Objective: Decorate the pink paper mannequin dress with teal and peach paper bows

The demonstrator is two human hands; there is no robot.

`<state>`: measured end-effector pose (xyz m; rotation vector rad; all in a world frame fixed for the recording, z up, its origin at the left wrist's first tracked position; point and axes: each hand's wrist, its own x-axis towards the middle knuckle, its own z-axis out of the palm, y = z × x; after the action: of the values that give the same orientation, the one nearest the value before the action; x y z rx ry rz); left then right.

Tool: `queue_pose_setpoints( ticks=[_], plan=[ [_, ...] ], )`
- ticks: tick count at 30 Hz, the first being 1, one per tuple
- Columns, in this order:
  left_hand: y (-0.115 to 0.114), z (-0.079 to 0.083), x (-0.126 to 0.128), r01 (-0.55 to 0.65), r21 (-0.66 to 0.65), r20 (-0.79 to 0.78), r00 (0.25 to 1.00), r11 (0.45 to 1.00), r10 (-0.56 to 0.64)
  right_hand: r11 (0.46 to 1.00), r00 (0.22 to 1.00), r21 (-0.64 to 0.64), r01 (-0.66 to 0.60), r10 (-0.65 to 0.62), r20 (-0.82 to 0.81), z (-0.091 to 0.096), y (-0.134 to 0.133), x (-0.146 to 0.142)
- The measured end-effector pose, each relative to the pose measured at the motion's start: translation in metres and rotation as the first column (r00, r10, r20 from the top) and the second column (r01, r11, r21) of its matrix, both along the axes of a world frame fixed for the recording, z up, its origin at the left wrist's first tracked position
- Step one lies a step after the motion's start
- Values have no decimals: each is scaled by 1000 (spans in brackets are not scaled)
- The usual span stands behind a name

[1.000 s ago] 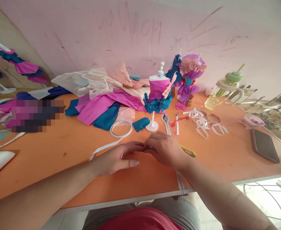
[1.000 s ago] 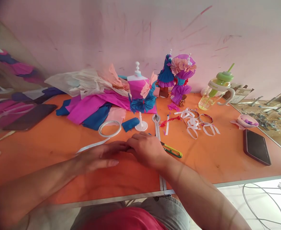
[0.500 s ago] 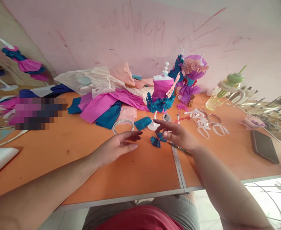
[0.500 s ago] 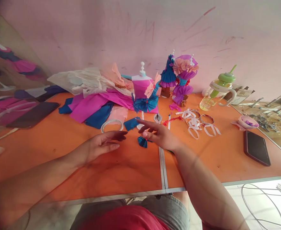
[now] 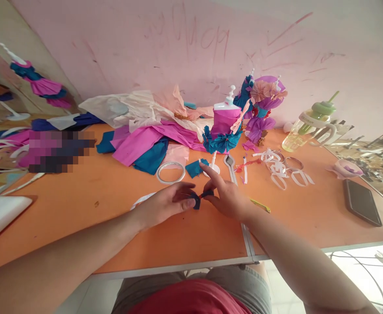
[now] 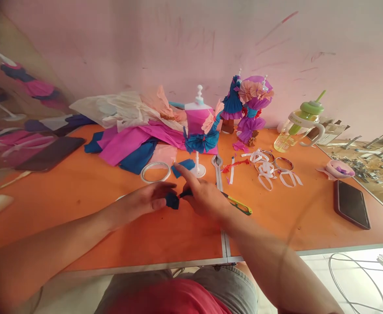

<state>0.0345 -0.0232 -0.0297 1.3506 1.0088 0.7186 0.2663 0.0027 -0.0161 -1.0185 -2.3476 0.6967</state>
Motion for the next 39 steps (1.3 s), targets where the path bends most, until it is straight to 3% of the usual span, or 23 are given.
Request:
queue_pose_setpoints(
  ticks=[3, 8, 14, 19, 22, 32, 39],
  plan=[
    [0, 2, 1, 33, -11, -98, 995, 999, -34, 998, 998, 63, 10, -5, -70, 7, -15, -9],
    [7, 3, -2, -71, 49, -130, 989, 996, 77, 968, 957, 239, 74, -1, -289, 21, -21, -6],
    [5, 0, 0, -50, 4, -143, 988, 999, 50, 998, 964, -23, -54, 47, -260, 27, -23, -8],
    [5, -2, 0, -32, -44, -88, 996, 998, 28, 994, 976, -93, 65, -82, -203, 21, -22, -13],
    [6, -1, 0, -36, -44, -86, 996, 998, 32, 988, 967, -75, 134, -147, -208, 17, -19, -15],
    [1, 4, 2, -16, -11, -105, 994, 1000, 14, 971, 981, 157, 181, -167, -98, 6, -20, -19],
    [-1, 1, 3, 16, 17, -147, 989, 1000, -13, 989, 983, 73, 128, -117, -145, 4, -22, -22]
  ],
)
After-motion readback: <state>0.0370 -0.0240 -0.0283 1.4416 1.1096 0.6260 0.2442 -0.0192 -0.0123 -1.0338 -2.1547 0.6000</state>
